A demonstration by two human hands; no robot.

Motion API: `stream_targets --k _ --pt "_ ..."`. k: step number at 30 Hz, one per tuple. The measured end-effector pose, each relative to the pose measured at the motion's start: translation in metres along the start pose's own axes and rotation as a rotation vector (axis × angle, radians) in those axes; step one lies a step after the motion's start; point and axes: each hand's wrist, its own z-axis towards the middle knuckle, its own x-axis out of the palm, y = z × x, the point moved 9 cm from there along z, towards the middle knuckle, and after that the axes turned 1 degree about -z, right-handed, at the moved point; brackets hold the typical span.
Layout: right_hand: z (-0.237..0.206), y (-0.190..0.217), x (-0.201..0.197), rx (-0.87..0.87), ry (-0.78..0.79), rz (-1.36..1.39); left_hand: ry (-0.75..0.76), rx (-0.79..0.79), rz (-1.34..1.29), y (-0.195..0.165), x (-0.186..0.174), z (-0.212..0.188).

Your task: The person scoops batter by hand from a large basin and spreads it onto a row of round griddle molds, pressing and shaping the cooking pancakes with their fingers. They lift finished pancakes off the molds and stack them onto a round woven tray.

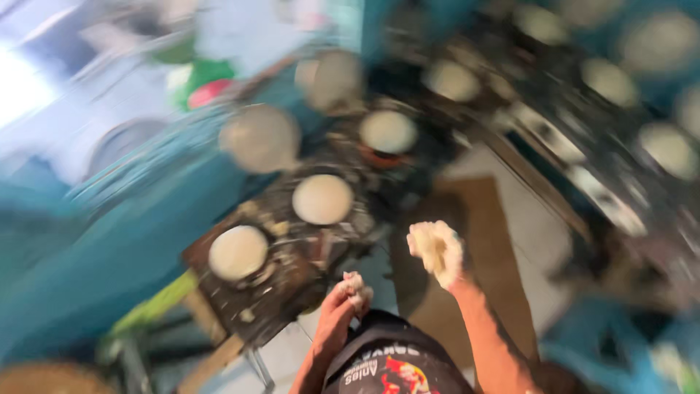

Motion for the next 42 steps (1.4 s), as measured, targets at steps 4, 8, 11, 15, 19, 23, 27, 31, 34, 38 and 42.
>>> stream_targets --k 4,8,11,15,19,23,27,31,34,38,42 --pt "-0.164 0.065 -0.075 -0.195 -0.520 0.147 0.075 -0.237 0.289 0.070 0.078 0.025" --pt "-0.336 0.122 -0.122 -0.302 -1.173 -0.229 0.331 -0.213 0.228 0.135 0.143 0.010" --pt "-0.419 0.169 -0.136 -0.520 -1.087 -0.033 0.354 -0.371 0.193 0.200 0.176 0.008" --pt "-0.543 0.235 -0.177 -0.655 -1.187 -0.019 0.410 -0.556 0.296 0.282 0.218 -0.003" --pt "-0.649 0.323 -0.204 -0.494 -1.010 -0.430 0.508 -0.565 0.457 0.358 0.258 0.030" --pt "-0.786 0.442 -0.265 -0.923 -0.582 -0.177 0.532 -0.528 0.537 0.455 0.329 0.076" --pt "-0.915 0.499 -0.509 -1.149 -1.333 -0.091 0.935 -0.319 0.355 0.550 0.503 0.099" --pt "-0.941 0.453 -0.708 0.204 -1.857 -0.683 1.162 -0.316 0.113 0.630 0.661 0.068" --pt "-0.901 0.463 -0.773 0.553 -1.644 -1.071 1.354 -0.020 0.652 0.702 0.775 0.071" --pt "-0.834 0.467 -0.804 0.588 -1.401 -1.377 1.569 0.283 0.865 0.780 0.905 0.055" --pt "-0.828 0.438 -0.807 0.589 -0.917 -1.166 1.773 0.430 1.238 0.821 0.950 0.033"
